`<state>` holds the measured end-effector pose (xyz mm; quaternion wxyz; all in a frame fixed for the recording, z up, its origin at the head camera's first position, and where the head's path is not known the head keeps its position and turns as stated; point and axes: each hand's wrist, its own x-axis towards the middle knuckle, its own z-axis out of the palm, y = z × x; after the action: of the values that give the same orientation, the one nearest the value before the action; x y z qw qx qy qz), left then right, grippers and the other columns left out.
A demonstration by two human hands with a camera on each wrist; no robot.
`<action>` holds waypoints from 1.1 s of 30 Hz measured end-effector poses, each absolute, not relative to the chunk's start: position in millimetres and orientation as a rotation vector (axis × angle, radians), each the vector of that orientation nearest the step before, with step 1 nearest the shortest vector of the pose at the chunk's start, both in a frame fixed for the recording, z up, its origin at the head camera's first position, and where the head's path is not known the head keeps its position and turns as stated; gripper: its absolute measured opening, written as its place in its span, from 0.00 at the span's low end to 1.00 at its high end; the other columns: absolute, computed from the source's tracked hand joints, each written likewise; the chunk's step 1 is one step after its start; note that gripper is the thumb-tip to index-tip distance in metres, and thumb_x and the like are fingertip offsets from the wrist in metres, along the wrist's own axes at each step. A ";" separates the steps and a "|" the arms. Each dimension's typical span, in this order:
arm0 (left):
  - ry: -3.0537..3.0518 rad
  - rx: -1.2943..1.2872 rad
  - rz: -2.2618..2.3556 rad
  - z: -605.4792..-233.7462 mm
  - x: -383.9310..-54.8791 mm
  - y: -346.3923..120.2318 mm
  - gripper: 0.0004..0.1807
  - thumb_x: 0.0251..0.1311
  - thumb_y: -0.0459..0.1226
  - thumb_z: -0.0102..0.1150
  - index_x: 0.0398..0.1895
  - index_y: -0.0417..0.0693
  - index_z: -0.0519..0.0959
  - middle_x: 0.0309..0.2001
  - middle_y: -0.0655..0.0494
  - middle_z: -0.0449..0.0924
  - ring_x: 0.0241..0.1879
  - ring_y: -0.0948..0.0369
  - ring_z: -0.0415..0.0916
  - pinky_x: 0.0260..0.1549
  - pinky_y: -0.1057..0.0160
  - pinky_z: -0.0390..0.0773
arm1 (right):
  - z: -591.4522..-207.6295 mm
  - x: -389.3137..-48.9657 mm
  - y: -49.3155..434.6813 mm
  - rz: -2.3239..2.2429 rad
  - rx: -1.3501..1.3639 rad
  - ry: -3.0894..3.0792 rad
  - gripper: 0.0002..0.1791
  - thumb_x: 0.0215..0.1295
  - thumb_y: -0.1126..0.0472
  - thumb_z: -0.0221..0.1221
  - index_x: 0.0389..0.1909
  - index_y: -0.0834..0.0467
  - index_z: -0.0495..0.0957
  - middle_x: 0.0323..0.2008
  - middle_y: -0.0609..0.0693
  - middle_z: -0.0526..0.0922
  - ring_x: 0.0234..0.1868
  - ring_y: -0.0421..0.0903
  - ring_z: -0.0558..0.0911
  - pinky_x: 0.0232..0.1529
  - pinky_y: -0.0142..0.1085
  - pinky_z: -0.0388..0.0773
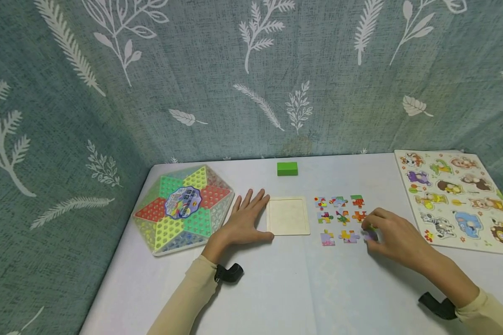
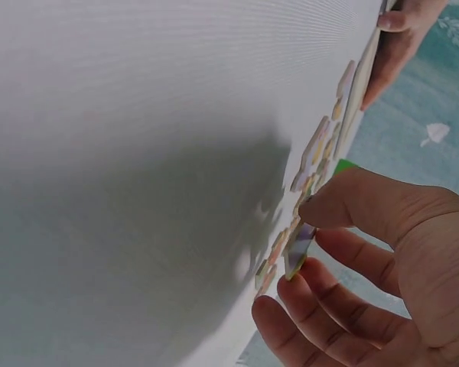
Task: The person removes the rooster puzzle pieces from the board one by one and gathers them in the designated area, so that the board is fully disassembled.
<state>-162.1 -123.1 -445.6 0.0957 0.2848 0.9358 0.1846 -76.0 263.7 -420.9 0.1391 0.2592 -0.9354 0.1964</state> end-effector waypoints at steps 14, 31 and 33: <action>2.774 0.845 0.542 -445.9 -162.7 -123.1 0.61 0.49 0.61 0.67 0.82 0.51 0.47 0.81 0.55 0.38 0.78 0.50 0.27 0.72 0.44 0.28 | -426.2 -73.9 261.5 0.590 0.730 -2.784 0.15 0.40 0.69 0.73 0.31 0.53 0.83 0.36 0.45 0.80 0.37 0.46 0.80 0.37 0.47 0.80; 2.777 0.835 0.529 -447.6 -162.7 -122.9 0.61 0.50 0.62 0.67 0.82 0.53 0.46 0.81 0.57 0.36 0.78 0.51 0.26 0.72 0.46 0.28 | -426.0 -73.8 261.6 0.587 0.718 -2.823 0.15 0.42 0.69 0.73 0.32 0.54 0.83 0.37 0.47 0.81 0.39 0.49 0.82 0.40 0.49 0.81; 2.776 0.834 0.522 -447.0 -162.4 -123.1 0.61 0.50 0.62 0.67 0.82 0.53 0.46 0.81 0.57 0.36 0.78 0.51 0.26 0.72 0.46 0.27 | -426.1 -74.0 261.6 0.585 0.717 -2.826 0.15 0.42 0.69 0.74 0.32 0.54 0.83 0.37 0.47 0.80 0.39 0.49 0.82 0.40 0.49 0.81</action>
<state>-162.4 -123.1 -447.0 0.0978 0.2819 0.9380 0.1764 -74.0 261.6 -426.1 0.0838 0.2402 -0.9471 0.1959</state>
